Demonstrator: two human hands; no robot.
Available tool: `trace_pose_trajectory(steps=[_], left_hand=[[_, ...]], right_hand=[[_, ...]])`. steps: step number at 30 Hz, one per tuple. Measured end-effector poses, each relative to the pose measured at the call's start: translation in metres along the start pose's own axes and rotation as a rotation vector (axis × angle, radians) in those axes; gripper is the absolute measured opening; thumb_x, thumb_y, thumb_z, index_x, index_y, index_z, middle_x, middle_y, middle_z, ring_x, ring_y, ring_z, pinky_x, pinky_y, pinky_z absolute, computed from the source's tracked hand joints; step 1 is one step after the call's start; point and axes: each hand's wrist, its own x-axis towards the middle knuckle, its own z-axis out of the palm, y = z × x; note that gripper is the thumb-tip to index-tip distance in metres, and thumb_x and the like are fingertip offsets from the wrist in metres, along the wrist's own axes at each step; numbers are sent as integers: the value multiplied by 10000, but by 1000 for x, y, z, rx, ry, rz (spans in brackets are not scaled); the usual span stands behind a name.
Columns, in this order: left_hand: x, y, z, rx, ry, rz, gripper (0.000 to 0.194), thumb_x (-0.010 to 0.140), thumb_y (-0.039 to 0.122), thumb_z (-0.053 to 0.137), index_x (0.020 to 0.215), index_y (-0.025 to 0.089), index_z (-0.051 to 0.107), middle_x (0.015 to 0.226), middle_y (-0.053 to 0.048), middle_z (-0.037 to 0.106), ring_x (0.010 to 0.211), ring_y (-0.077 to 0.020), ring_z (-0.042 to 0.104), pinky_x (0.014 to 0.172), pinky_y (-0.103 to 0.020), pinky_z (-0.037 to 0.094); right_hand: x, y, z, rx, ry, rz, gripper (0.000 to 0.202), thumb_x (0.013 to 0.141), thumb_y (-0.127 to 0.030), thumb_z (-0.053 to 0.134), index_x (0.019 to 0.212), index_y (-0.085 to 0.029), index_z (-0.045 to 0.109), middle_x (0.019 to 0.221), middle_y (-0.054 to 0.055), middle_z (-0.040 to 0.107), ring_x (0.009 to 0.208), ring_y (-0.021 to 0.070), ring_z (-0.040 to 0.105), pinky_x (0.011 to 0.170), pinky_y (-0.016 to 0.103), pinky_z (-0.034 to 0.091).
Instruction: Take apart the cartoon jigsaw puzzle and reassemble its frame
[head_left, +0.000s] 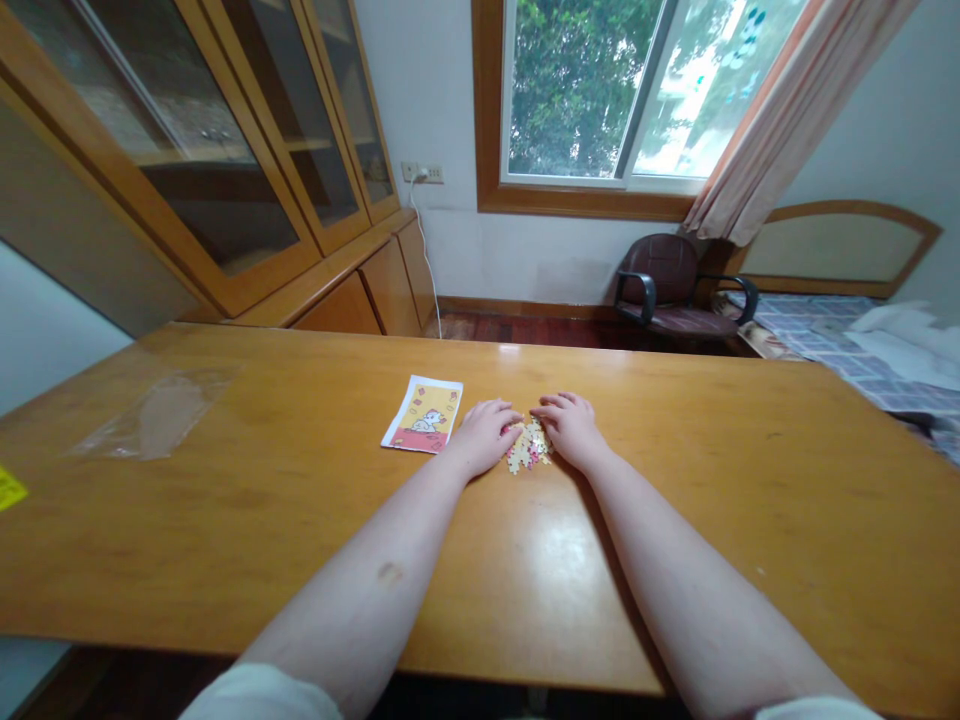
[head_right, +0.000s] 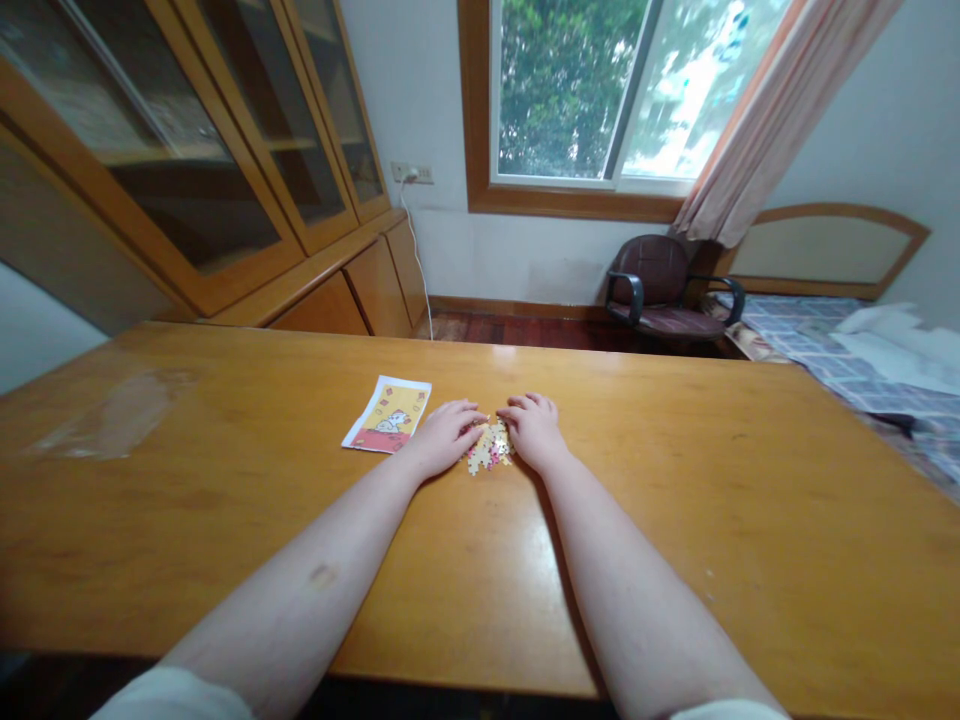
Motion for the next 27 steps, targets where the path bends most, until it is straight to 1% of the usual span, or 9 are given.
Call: trace_pose_trajectory(steps=[2,6,9,11,14,16,21,24,27], left_hand=[[0,0,1,12,-21,-17,389,934,406,427,1202,220,638,1315,-86,567,1250,-242,469,1089,-406,344],[0,-1,3,18,-25,-30,442,924,420,444,1277,194,583,1347,-107,541,1269,-263,450,1094,-422,332],[1,-3,3,6,11,-49,419,917,381,459,1263,179,582,1332,-108,554,1244,-252,477,1083,-402,346],[2,-3,1,-2,38,-79,368,911,344,465,1200,175,617,1269,-104,597,1189,-241,519,1053,-384,377],[2,-1,-3,-9,63,-103,286,901,302,465,1057,177,670,1119,-90,661,1074,-224,574,983,-360,428],[3,0,-5,-12,69,-100,260,896,285,466,1003,182,680,1058,-80,676,1023,-216,587,949,-348,443],[2,0,-4,-16,78,-84,226,887,274,475,943,187,677,1000,-60,683,986,-205,594,924,-330,451],[2,0,-2,-24,81,-86,208,882,280,486,923,195,671,992,-56,681,986,-204,595,926,-330,450],[2,0,-2,-30,83,-90,200,880,278,489,915,199,670,993,-57,678,985,-203,596,925,-331,452]], right_hand=[[0,0,2,4,12,0,229,892,-287,532,1007,-291,730,1188,15,665,1187,256,450,1032,426,272],[2,-1,-2,40,29,25,151,851,-275,590,917,-231,719,1011,45,705,1047,226,529,946,367,335],[3,0,-7,40,46,64,130,831,-298,614,824,-225,722,909,52,710,955,221,548,883,350,354],[2,0,-9,23,37,83,141,835,-285,605,809,-234,734,895,50,717,938,220,549,874,351,352],[-1,-2,-10,-1,5,79,186,859,-290,570,861,-257,753,960,43,722,985,226,535,908,372,340],[-2,-5,-10,-13,-19,47,234,884,-327,533,958,-278,750,1076,42,701,1070,238,505,969,406,310],[-4,-10,-9,-64,-79,-6,378,942,-395,413,1260,-339,608,1379,36,528,1308,280,341,1101,526,151],[-5,-10,-9,-75,-130,-35,371,950,-425,390,1255,-395,599,1432,11,469,1361,291,276,1111,574,100],[-6,-11,-9,-90,-173,-45,369,944,-458,396,1242,-402,607,1452,13,444,1388,314,231,1106,611,62]])
